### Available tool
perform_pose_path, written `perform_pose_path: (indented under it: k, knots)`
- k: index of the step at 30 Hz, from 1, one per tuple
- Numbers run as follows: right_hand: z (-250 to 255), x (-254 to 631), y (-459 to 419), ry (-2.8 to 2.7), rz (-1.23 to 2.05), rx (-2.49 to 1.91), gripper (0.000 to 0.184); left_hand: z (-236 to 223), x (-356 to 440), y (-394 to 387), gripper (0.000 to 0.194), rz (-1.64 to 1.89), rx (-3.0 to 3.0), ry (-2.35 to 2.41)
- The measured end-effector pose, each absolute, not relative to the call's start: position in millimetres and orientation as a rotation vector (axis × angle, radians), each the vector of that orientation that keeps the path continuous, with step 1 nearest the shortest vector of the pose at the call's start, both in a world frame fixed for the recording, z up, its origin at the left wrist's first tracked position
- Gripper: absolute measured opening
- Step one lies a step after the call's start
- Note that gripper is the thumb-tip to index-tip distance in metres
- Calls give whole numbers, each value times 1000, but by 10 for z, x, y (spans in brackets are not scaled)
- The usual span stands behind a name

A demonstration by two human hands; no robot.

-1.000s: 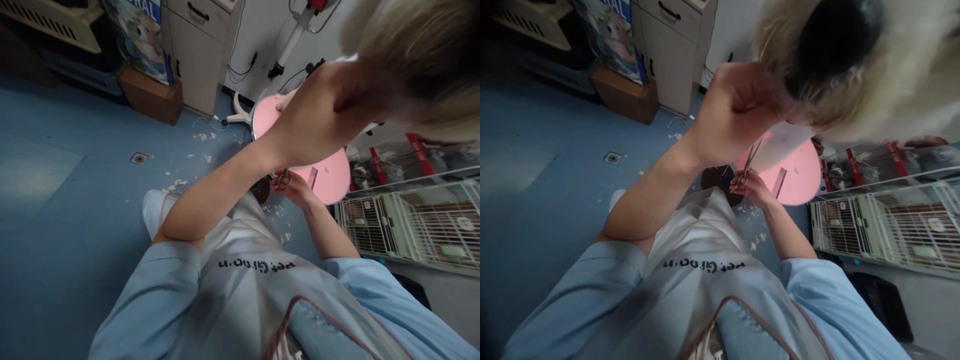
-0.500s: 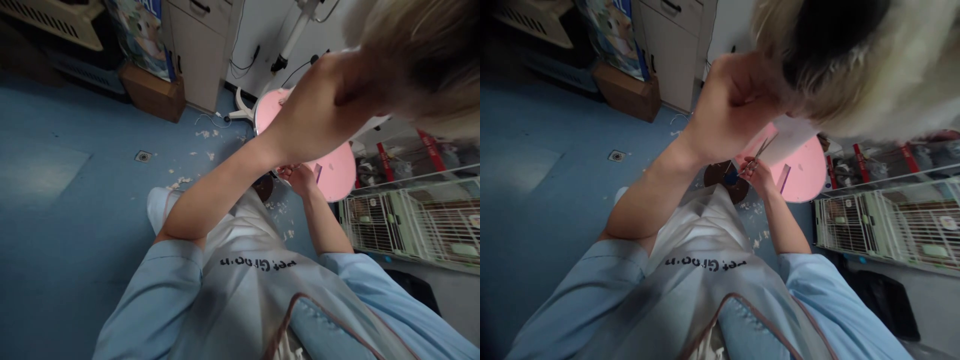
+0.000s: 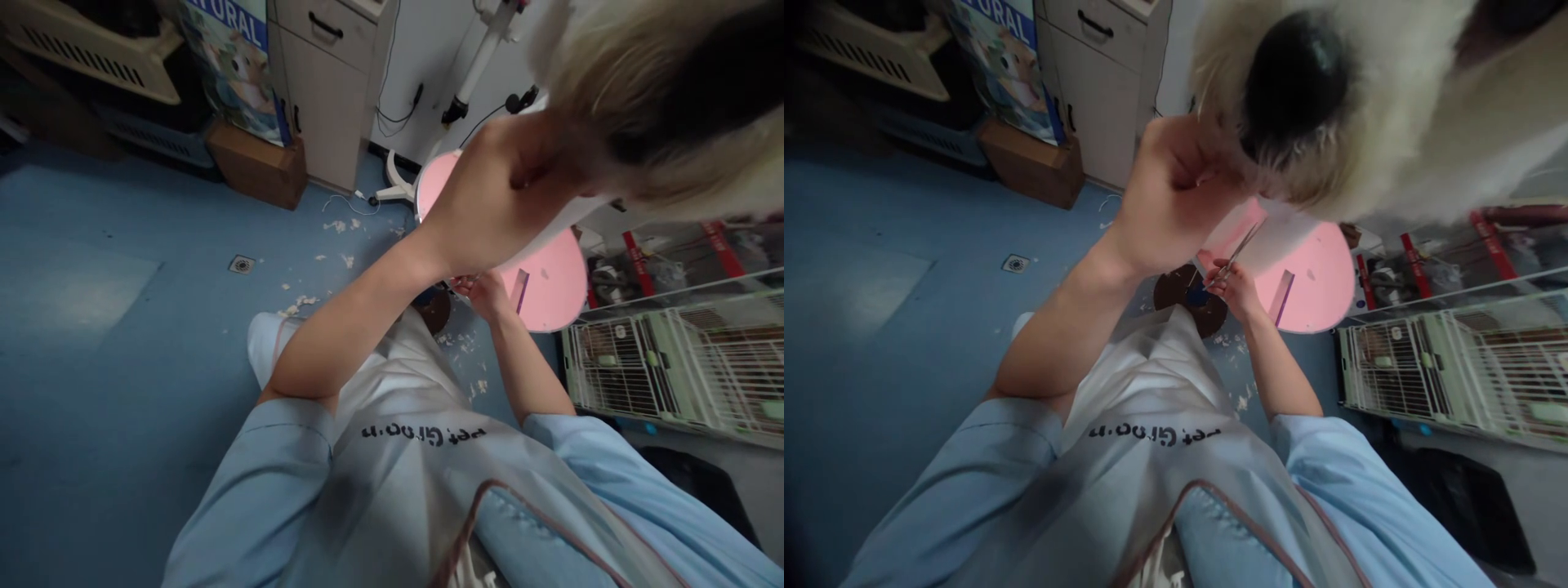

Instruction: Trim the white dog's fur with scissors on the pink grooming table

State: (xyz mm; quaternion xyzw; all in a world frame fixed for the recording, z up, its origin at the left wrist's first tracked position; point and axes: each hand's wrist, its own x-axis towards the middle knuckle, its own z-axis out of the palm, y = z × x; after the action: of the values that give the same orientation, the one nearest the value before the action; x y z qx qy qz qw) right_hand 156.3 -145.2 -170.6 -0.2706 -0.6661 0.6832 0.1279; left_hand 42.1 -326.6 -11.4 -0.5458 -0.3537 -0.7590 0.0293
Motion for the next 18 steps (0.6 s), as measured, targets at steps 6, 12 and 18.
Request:
perform_pose_path:
  k: [6, 12, 18]
  knots:
    - [-1790, 1555, -1384, -1951, 1982, -726, 37, -118, 441, -3290, 32, -2273, -1644, -1173]
    - [-1800, 1523, -1381, -1908, 2026, -742, 35, -107, 458, -3318, 32, -2368, -1677, -1128]
    - [-1851, 1536, -1372, -1883, 2105, -782, 36, -62, 469, -3399, 23, -2438, -1613, -1105]
